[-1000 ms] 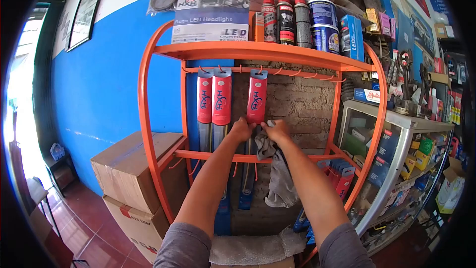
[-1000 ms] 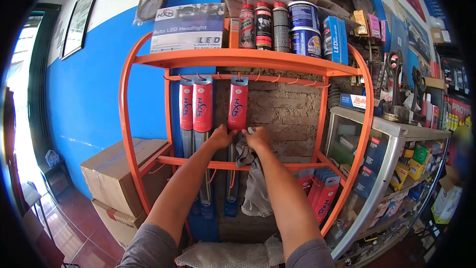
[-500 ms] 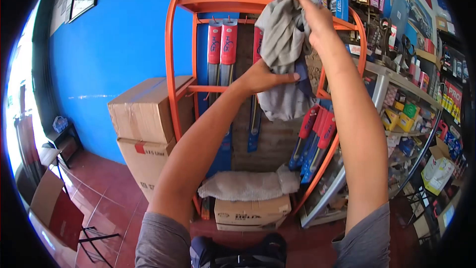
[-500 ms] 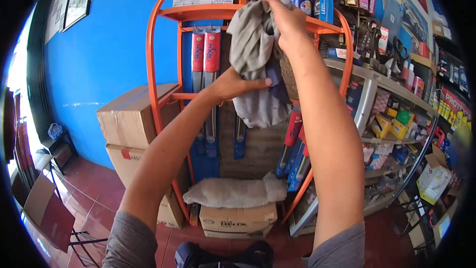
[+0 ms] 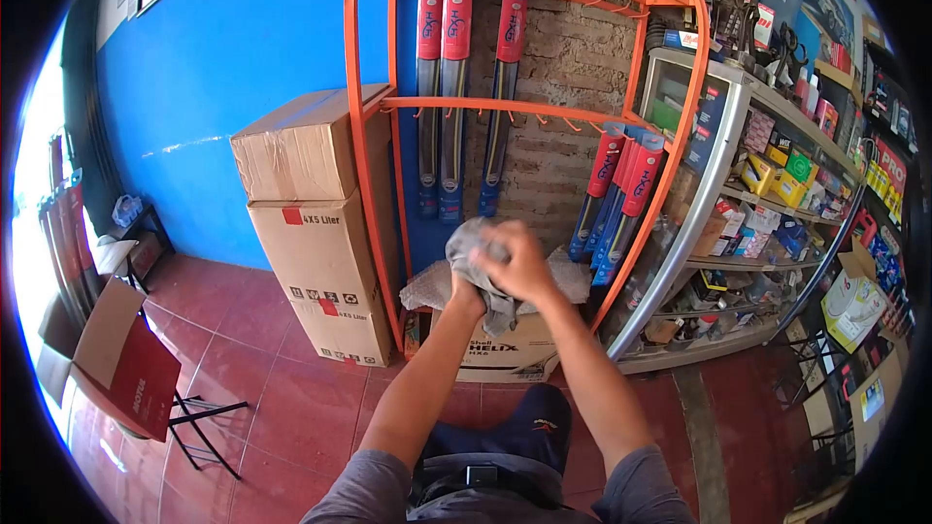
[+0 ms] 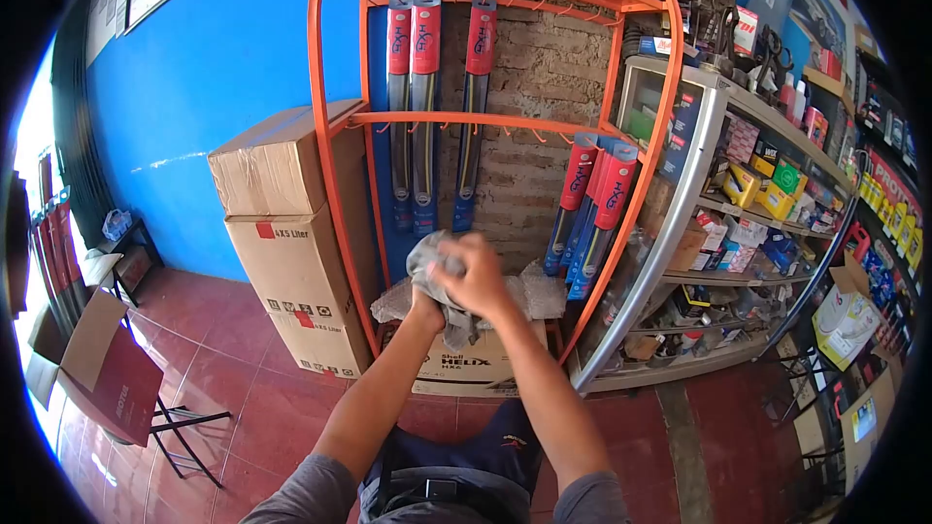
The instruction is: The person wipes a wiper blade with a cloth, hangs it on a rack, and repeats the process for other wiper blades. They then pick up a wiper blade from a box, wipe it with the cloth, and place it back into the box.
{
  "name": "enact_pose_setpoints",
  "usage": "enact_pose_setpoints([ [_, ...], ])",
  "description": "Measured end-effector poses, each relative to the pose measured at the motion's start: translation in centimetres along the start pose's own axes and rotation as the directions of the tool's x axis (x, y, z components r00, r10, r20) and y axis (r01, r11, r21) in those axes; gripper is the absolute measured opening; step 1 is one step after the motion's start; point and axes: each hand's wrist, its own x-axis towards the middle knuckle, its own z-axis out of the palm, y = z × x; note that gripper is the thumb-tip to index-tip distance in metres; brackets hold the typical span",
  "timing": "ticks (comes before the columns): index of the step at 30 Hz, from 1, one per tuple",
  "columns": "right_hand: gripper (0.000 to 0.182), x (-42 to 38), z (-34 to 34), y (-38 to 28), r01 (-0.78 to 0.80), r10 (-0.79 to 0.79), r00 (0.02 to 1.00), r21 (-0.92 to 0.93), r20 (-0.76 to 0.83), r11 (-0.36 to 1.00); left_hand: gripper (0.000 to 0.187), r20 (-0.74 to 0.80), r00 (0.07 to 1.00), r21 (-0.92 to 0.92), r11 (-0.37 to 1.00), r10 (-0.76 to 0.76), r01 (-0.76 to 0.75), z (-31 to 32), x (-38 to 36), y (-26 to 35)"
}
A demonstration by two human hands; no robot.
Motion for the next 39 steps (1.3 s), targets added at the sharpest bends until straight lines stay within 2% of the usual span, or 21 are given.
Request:
enact_pose_setpoints([
  [1, 0.079, -1.8, 2.5, 1.8, -0.106, 0.135, 0.98, -0.189, 0.144, 0.976, 0.045, -0.059, 0.998, -0.017, 1.0, 0.004, -0.005, -3.2, 1.2, -0.7],
  [2, 0.109, -2.5, 4.3, 3.7, -0.187, 0.236, 0.927, -0.187, 0.292, 0.964, 0.045, -0.067, 0.998, -0.006, 1.0, -0.005, 0.005, -6.6, 2.6, -1.1],
  [3, 0.12, -2.9, 5.9, 5.3, -0.235, 0.27, 0.909, -0.144, 0.319, 0.961, 0.044, -0.074, 0.997, 0.005, 1.0, -0.011, 0.012, -8.6, 3.7, -1.1],
  [5, 0.116, -2.7, 7.4, 6.3, -0.386, 0.327, 0.889, 0.138, 0.322, 0.912, 0.043, -0.151, 0.988, 0.013, 0.999, -0.036, 0.038, -6.8, 2.1, 0.5],
  [8, 0.106, -0.6, 8.2, 6.2, -0.505, 0.367, 0.837, 0.311, 0.407, 0.805, 0.047, -0.276, 0.952, 0.155, 0.971, -0.131, 0.179, -5.4, 1.6, 2.9],
  [11, 0.09, 2.0, 8.4, 6.6, -0.641, 0.451, 0.728, 0.278, 0.516, 0.716, 0.053, -0.302, 0.945, 0.271, 0.939, -0.125, 0.211, -3.2, 0.7, 5.9],
  [12, 0.077, 2.8, 8.3, 6.5, -0.608, 0.478, 0.75, 0.193, 0.456, 0.77, 0.072, -0.29, 0.942, 0.344, 0.9, -0.168, 0.267, -2.6, 1.3, 6.9],
  [13, 0.077, 3.4, 7.9, 6.3, -0.62, 0.477, 0.737, 0.198, 0.479, 0.759, 0.072, -0.317, 0.934, 0.338, 0.901, -0.164, 0.273, -2.1, 1.1, 7.8],
  [15, 0.064, 5.1, 6.4, 5.0, -0.776, 0.592, 0.599, 0.208, 0.539, 0.595, 0.1, -0.428, 0.856, 0.327, 0.833, -0.29, 0.446, 2.3, -0.3, 10.6],
  [16, 0.053, 6.0, 5.7, 3.9, -0.834, 0.658, 0.543, 0.238, 0.522, 0.498, 0.126, -0.326, 0.878, 0.426, 0.775, -0.35, 0.467, 1.0, 0.3, 11.9],
  [17, 0.053, 6.8, 5.0, 3.0, -0.836, 0.655, 0.537, 0.232, 0.532, 0.497, 0.126, -0.334, 0.877, 0.418, 0.779, -0.346, 0.467, 2.3, 0.1, 13.1],
  [19, 0.052, 8.7, 3.8, 1.2, -0.79, 0.651, 0.6, 0.22, 0.465, 0.572, 0.123, -0.682, 0.72, 0.394, 0.766, -0.127, 0.508, 5.4, -0.9, 16.1],
  [23, 0.052, 14.2, -0.5, -6.8, -0.869, 0.677, 0.464, 0.145, 0.571, 0.473, 0.114, -0.657, 0.75, 0.463, 0.744, -0.077, 0.482, -5.3, 1.0, 20.7],
  [24, 0.049, 15.4, -1.2, -8.7, -0.837, 0.655, 0.501, 0.125, 0.566, 0.532, 0.105, -0.808, 0.589, 0.454, 0.634, -0.003, 0.626, 6.2, -3.5, 24.0],
  [27, 0.047, 19.3, -3.1, -15.0, -0.796, 0.589, 0.525, 0.109, 0.615, 0.595, 0.092, -0.84, 0.488, 0.523, 0.588, 0.236, 0.617, 13.4, -7.7, 28.0],
  [29, 0.048, 21.2, -3.6, -19.0, -0.795, 0.544, 0.505, 0.115, 0.67, 0.596, 0.087, -0.853, 0.476, 0.492, 0.631, 0.213, 0.6, 17.1, -11.1, 31.5],
  [32, 0.05, 23.9, -3.0, -25.5, -0.729, 0.472, 0.504, 0.064, 0.723, 0.681, 0.1, -0.829, 0.533, 0.498, 0.66, 0.171, 0.563, 23.4, -17.5, 37.1],
  [35, 0.055, 24.5, 0.0, -31.6, -0.654, 0.346, 0.528, 0.111, 0.776, 0.749, 0.105, -0.852, 0.393, 0.507, 0.733, 0.346, 0.455, 26.4, -24.6, 40.8],
  [36, 0.08, 24.3, 1.9, -33.4, -0.611, 0.269, 0.575, 0.187, 0.772, 0.769, 0.101, -0.843, 0.311, 0.536, 0.741, 0.439, 0.405, 27.9, -27.1, 41.6],
  [37, 0.08, 23.9, 3.5, -35.1, -0.591, 0.225, 0.568, 0.202, 0.792, 0.781, 0.101, -0.843, 0.276, 0.537, 0.752, 0.462, 0.381, 28.8, -29.7, 43.0],
  [39, 0.108, 23.1, 3.6, -42.0, -0.563, 0.322, 0.589, 0.09, 0.741, 0.821, 0.103, -0.861, 0.185, 0.508, 0.785, 0.474, 0.354, 30.4, -35.6, 45.6],
])
